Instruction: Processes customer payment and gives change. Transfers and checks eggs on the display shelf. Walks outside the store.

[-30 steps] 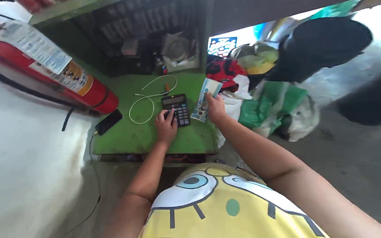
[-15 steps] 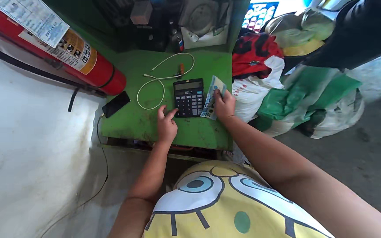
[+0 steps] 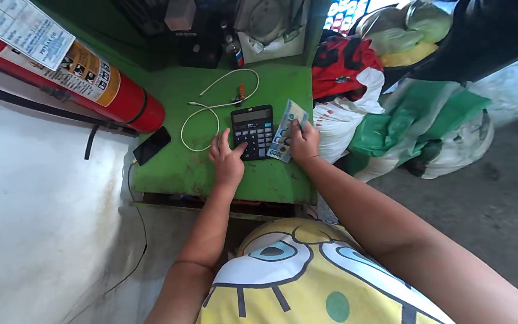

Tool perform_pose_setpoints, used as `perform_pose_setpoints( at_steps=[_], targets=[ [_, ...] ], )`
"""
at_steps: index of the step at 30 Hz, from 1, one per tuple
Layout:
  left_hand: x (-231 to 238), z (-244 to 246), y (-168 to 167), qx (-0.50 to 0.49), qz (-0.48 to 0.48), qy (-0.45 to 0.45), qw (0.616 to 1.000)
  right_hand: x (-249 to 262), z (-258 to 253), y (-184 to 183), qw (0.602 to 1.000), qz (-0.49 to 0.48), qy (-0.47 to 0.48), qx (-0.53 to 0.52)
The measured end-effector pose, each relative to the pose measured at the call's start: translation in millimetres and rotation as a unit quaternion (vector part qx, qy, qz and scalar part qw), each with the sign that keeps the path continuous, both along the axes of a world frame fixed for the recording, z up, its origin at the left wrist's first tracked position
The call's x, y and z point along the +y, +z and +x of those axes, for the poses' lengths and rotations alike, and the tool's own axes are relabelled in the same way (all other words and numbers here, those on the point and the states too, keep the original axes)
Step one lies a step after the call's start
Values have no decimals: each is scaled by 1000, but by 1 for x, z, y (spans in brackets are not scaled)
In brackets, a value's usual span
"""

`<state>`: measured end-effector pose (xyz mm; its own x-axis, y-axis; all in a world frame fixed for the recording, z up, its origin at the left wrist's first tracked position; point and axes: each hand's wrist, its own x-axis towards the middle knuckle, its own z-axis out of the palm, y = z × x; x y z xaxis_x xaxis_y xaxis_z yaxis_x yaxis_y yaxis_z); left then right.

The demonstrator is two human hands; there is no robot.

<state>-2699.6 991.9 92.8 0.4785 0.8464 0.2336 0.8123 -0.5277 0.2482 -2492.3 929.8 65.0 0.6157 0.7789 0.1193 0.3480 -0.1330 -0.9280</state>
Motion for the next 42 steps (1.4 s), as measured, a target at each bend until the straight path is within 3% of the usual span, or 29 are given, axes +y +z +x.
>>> perform_pose_setpoints(
  at_steps=[6, 15, 20, 27, 34, 42],
  targets=[
    [10, 9, 8, 34, -14, 4, 999, 0, -1, -3, 1000, 21, -2, 7],
    [-11, 32, 5, 53, -2, -58, 997, -1, 0, -5, 999, 46, 2, 28],
    [-13, 17, 18, 19, -3, -9, 1000, -3, 3, -4, 995, 69, 0, 67],
    [-5, -7, 13, 61, -6, 59, 996, -3, 5, -7, 990, 90, 2, 108],
    [-27, 9, 19, 17, 19, -14, 1000, -4, 6, -6, 991, 92, 4, 92],
    [-54, 20, -7, 50, 32, -49, 997, -4, 5, -7, 989, 93, 7, 111]
  ],
)
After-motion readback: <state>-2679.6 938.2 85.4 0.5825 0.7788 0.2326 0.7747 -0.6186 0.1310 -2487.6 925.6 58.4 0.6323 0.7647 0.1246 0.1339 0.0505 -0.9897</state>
